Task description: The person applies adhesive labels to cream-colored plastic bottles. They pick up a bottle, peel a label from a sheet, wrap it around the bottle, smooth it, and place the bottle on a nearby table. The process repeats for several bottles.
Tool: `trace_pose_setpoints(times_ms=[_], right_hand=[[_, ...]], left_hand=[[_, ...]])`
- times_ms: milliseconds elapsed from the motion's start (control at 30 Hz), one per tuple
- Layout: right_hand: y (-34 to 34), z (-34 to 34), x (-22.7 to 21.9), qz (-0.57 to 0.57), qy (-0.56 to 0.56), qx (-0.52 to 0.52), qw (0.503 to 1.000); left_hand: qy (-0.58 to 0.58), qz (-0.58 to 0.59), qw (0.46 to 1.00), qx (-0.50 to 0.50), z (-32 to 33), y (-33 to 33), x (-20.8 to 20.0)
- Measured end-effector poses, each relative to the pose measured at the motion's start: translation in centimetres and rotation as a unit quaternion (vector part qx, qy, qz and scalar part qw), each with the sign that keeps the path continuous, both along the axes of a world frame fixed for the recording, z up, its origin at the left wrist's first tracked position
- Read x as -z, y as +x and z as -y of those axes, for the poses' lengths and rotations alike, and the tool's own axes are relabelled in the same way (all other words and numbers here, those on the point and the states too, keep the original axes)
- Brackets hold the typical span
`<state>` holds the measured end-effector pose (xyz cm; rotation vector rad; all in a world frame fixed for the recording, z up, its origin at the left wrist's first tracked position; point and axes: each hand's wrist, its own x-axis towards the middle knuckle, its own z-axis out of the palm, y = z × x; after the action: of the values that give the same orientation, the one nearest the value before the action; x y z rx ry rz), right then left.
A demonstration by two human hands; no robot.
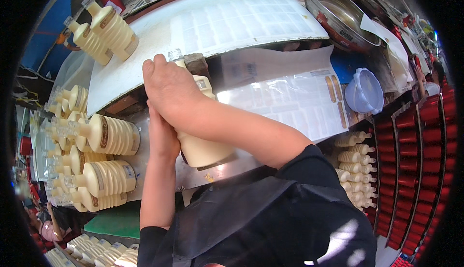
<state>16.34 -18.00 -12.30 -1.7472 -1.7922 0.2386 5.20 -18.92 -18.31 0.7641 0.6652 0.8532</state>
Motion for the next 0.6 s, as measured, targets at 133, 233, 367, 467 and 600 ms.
trace_pose_setpoints(times_ms=[133, 233, 367, 467, 600], right_hand=[[2.9, 1.6, 2.5, -0.042, 0.11, 0.093, 0.989], [5.7, 2.2, 5.0, -0.135, 0.134, 0.135, 0.972], [7.7, 1.9, 7.0, -0.211, 0.145, 0.123, 0.959], [8.3, 1.7, 7.4, -0.207, 0.167, 0.104, 0.958], [9.4, 3.0, 7.4, -0.242, 0.182, 0.102, 0.948]], left_hand=[[0.452, -0.362, 0.815, 0.003, 1.4, -1.8, 1.2], [0.428, -0.336, 0.839, -0.005, 2.2, -1.4, 2.3], [0.355, -0.26, 0.898, -0.015, 2.6, -0.7, 2.5], [0.331, -0.234, 0.914, -0.017, 2.8, -0.5, 2.2], [0.3, -0.208, 0.931, -0.013, 3.2, -0.5, 2.0]])
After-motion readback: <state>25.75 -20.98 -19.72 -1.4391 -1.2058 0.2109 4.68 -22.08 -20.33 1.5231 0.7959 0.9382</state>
